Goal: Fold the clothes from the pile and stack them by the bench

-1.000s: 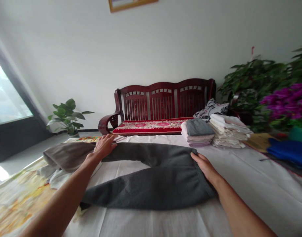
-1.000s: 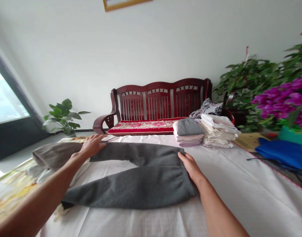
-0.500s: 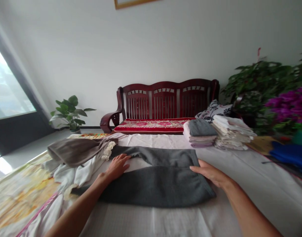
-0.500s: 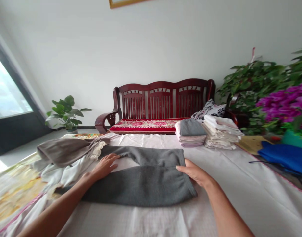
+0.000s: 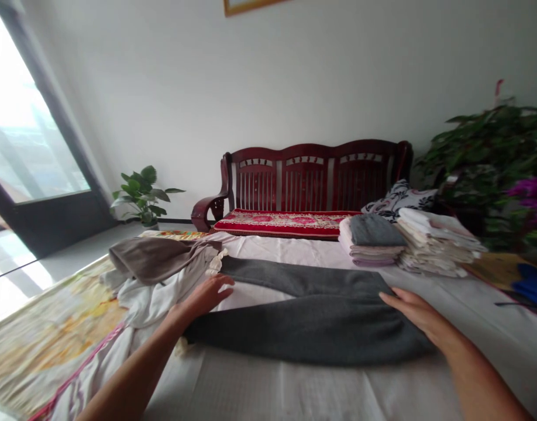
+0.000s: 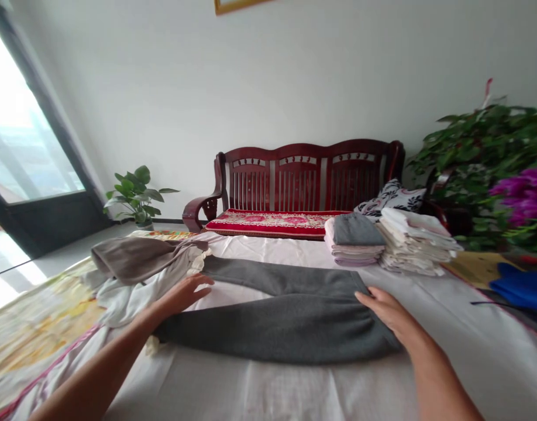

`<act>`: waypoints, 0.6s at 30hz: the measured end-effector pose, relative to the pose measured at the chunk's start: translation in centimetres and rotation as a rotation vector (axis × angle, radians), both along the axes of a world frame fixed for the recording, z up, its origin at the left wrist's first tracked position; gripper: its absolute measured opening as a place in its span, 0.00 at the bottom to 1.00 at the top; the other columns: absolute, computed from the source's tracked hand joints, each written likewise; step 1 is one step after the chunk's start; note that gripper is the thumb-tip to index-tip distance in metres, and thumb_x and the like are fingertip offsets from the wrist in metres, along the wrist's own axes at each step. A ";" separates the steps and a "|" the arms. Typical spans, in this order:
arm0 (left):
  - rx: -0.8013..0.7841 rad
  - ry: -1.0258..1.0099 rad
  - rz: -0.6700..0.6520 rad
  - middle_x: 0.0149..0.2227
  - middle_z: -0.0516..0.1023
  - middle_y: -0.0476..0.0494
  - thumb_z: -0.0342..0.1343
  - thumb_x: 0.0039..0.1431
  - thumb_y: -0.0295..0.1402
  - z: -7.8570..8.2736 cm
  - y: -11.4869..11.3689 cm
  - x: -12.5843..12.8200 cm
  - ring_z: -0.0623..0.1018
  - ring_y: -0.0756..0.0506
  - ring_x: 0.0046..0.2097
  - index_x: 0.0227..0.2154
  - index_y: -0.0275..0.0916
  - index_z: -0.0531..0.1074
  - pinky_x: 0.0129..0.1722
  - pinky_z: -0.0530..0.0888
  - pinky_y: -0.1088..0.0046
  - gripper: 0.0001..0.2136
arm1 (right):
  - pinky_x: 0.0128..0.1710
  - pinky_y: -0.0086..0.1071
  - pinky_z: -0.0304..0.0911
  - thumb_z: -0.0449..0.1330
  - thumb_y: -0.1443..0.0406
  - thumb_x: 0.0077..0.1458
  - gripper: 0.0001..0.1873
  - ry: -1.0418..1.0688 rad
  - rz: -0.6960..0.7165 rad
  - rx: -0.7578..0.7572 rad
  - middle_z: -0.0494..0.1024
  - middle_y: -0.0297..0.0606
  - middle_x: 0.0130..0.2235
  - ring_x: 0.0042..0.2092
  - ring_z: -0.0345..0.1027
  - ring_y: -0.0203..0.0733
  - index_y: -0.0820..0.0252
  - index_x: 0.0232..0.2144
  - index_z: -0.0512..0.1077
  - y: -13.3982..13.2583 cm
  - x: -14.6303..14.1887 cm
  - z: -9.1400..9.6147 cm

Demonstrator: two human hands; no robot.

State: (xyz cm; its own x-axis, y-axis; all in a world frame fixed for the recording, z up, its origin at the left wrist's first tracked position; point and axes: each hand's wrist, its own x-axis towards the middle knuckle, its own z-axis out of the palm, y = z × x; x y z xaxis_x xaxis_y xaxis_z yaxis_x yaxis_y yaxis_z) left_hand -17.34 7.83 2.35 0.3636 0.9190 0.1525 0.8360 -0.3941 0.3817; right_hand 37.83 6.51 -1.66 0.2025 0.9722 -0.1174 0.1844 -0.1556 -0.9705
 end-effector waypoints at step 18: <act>-0.242 0.050 0.036 0.26 0.73 0.54 0.56 0.48 0.33 5.6 -4.0 -3.5 0.70 0.49 0.29 0.31 0.42 0.73 0.29 0.63 0.75 0.06 | 0.52 0.45 0.66 0.58 0.52 0.39 0.19 -0.363 -0.387 0.218 0.82 0.48 0.39 0.47 0.75 0.62 0.50 0.35 0.71 0.6 1.0 -0.6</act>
State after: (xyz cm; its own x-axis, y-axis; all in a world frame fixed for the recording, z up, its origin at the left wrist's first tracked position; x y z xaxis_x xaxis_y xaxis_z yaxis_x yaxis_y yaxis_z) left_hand -20.84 3.87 7.90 0.3314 0.9391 -0.0906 0.8682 -0.2660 0.4188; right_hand 38.85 7.09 -2.29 0.5383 0.8133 0.2208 0.4811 -0.0814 -0.8729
